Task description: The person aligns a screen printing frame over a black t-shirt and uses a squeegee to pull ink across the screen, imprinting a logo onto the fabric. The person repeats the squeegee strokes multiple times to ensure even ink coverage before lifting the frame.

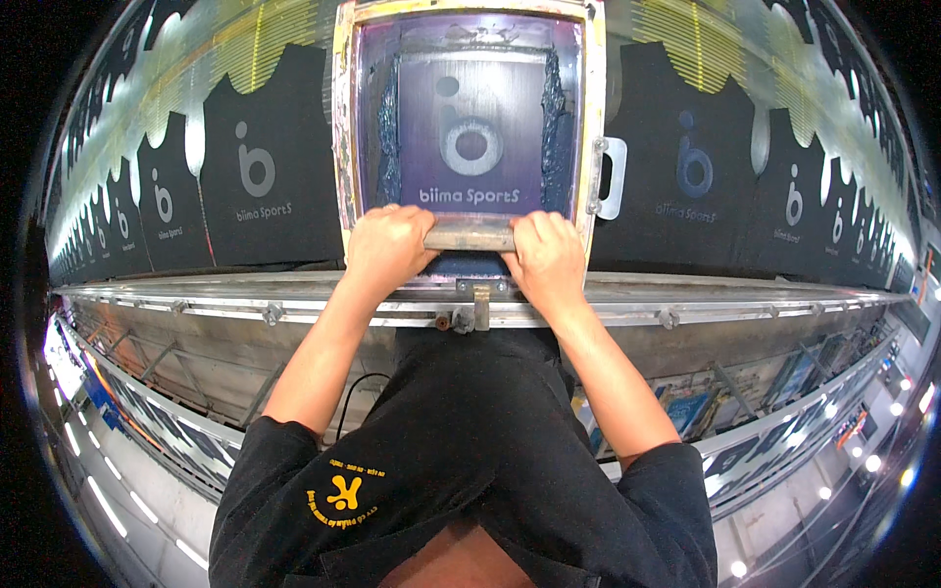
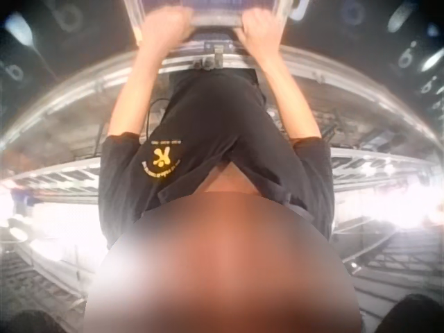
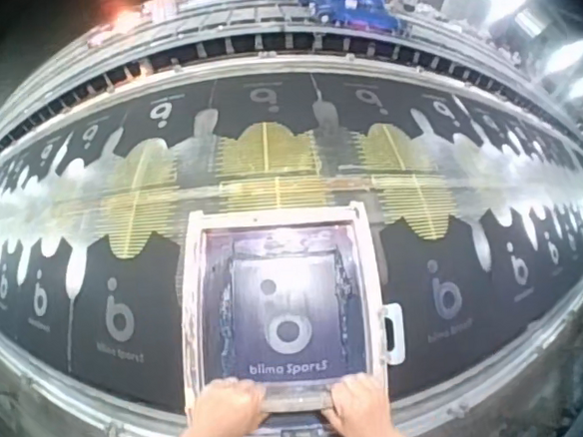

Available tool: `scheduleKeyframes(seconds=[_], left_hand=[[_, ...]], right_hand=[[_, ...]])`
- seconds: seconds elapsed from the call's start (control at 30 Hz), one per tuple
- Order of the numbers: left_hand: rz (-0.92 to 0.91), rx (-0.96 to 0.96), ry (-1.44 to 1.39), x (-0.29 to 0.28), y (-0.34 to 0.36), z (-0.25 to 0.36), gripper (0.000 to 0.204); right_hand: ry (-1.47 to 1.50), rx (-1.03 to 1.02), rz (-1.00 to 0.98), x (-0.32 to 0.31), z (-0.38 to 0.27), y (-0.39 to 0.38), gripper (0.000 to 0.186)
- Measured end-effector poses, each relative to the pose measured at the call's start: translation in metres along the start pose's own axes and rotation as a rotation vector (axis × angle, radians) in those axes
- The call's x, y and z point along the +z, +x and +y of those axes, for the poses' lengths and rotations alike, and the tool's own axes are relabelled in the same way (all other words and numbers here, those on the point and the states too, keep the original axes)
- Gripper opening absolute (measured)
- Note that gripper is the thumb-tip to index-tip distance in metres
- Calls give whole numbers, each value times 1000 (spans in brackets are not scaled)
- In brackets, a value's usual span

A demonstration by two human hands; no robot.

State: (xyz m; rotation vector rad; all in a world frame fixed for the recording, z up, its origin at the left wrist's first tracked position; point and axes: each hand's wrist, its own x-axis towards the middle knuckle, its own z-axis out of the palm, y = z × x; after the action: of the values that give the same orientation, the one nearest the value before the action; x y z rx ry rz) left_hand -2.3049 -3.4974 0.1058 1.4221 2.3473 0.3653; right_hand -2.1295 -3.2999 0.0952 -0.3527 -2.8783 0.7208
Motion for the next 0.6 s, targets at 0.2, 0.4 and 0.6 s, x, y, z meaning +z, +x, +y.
scheduleKeyframes(seconds=[0.2, 0.4, 0.6], left_hand=[[-206, -72, 82, -76, 115, -36, 56], [14, -74, 177, -104, 215, -84, 59], [-5, -79, 134, -42, 124, -41, 47]], right_hand=[[-77, -17, -76, -31, 44, 122, 50], [-131, 25, 14, -30, 78, 240, 53], [-151, -13, 3, 0, 63, 125, 47]])
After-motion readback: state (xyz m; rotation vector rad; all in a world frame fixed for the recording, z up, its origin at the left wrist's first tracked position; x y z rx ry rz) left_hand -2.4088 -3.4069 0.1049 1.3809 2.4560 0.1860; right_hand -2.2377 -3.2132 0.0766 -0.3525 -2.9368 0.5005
